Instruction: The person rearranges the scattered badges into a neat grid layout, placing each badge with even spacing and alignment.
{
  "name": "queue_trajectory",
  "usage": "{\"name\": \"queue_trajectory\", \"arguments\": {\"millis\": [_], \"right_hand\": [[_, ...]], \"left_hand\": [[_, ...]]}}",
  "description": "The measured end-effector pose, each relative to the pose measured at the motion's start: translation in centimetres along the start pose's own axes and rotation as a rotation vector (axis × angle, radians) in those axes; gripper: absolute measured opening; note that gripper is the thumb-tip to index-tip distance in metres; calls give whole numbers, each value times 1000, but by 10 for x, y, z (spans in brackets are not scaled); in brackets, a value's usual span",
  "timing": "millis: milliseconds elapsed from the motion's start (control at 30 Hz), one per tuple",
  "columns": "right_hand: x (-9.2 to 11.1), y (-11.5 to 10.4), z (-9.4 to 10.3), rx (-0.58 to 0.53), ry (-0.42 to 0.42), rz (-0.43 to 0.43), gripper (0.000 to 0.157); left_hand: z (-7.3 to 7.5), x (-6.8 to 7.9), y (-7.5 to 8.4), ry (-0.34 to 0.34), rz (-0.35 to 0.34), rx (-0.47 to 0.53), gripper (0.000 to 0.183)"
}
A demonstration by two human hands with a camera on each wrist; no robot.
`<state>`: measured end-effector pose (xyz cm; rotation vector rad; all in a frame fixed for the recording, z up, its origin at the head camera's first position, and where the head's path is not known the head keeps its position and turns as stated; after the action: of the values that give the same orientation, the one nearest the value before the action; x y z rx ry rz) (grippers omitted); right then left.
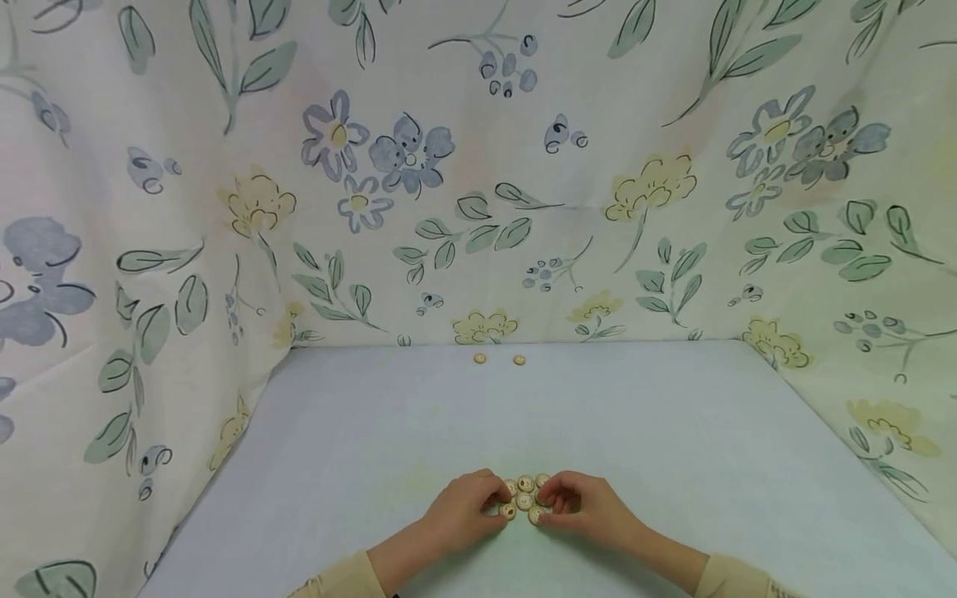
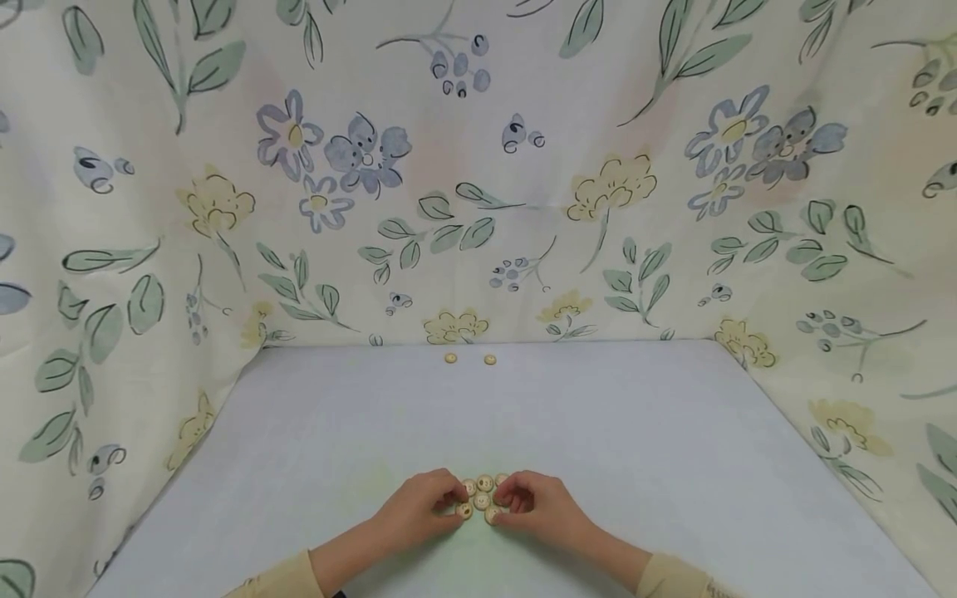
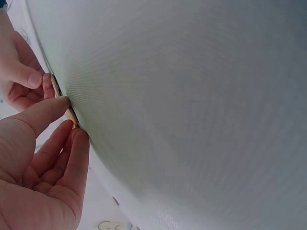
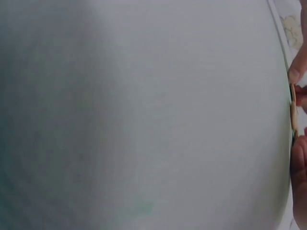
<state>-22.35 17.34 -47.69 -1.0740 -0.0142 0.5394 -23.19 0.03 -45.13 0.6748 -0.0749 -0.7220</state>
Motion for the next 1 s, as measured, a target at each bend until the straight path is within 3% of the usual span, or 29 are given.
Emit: {"name": "queue_trajectory", "arguments": {"millis": [233,533,1000], "right_hand": [[1,-9,-3,141,32,110,22],[0,-17,-4,202,18,183,21],[-3,-19,-6,181,-16,168,18]], "left_hand": [[-1,0,0,-8,14,-3,16],[-1,-1,0,-17,34,-2,15],[-1,0,-1,-21,39,2,14]]}}
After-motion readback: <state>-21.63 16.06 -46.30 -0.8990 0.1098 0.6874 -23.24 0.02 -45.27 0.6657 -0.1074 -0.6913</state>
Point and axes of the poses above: each hand's wrist, its own x-axis away from the middle knuckle, its own z-axis out of the back of the hand, y = z × x, the point moved 7 cm from there along -x, towards the middle knuckle
